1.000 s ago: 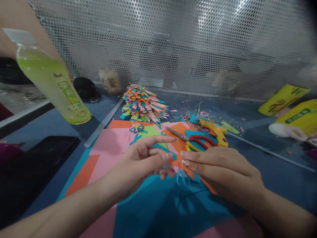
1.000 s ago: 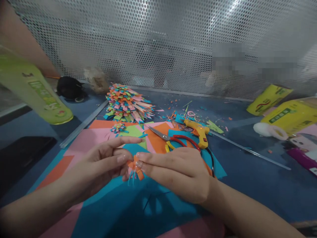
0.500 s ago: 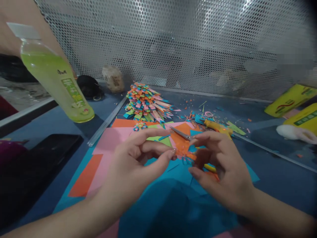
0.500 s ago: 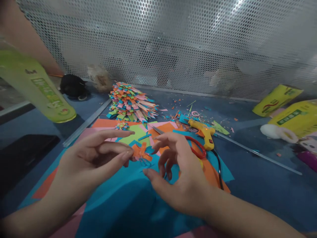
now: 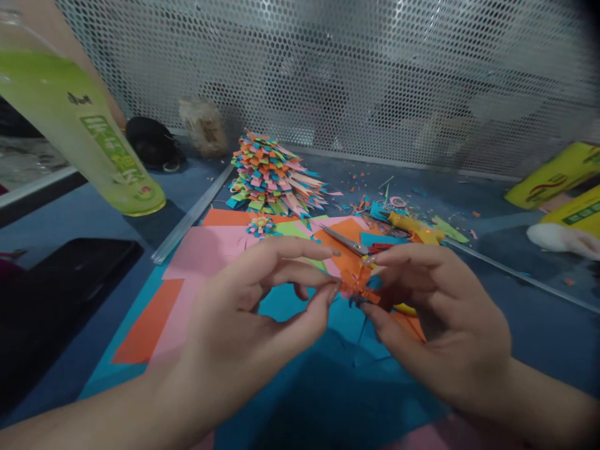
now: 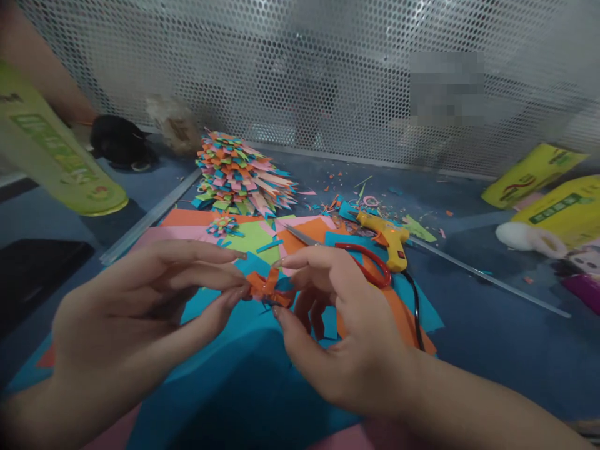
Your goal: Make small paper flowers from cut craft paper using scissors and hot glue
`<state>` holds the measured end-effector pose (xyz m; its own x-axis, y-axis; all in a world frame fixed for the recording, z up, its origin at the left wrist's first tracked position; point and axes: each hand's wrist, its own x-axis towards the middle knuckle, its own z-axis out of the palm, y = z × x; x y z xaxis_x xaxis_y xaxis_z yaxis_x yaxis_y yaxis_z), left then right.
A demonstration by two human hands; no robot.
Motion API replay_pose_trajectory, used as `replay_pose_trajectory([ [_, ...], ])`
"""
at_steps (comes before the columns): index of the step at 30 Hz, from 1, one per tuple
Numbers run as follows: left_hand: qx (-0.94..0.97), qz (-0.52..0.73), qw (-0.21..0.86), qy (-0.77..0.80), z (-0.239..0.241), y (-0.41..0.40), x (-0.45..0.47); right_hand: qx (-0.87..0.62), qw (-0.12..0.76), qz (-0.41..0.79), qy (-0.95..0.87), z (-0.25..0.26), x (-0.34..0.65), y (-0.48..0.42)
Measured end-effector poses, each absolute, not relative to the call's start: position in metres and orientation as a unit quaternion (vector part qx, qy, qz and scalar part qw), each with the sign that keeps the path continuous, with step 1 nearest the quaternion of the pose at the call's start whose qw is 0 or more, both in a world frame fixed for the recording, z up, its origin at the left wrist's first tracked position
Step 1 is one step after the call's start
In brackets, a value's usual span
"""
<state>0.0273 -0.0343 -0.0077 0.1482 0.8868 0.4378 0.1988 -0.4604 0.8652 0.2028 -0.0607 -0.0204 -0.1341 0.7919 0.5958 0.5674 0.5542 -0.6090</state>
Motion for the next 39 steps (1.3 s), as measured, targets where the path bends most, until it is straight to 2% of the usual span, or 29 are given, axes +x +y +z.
replay_pose_trajectory([
  [14, 0.706, 0.517, 0.283, 0.392, -0.0098, -0.0322, 0.0279, -0.462, 0.469, 0.128, -0.742, -0.017, 0.2023, -0.0599],
  [22, 0.759, 0.522, 0.205, 0.331, -0.0158, -0.0304, 0.0275, -0.465, 0.47, 0.143, -0.736, -0.0161, 0.2017, -0.0615],
  [33, 0.771, 0.5, 0.199, 0.34, -0.0146, -0.0335, 0.0241, -0.465, 0.469, 0.166, -0.732, -0.0161, 0.2022, -0.0602],
  [39, 0.748, 0.501, 0.268, 0.342, -0.01, -0.0328, 0.025, -0.472, 0.465, 0.17, -0.729, -0.0155, 0.2026, -0.0617],
])
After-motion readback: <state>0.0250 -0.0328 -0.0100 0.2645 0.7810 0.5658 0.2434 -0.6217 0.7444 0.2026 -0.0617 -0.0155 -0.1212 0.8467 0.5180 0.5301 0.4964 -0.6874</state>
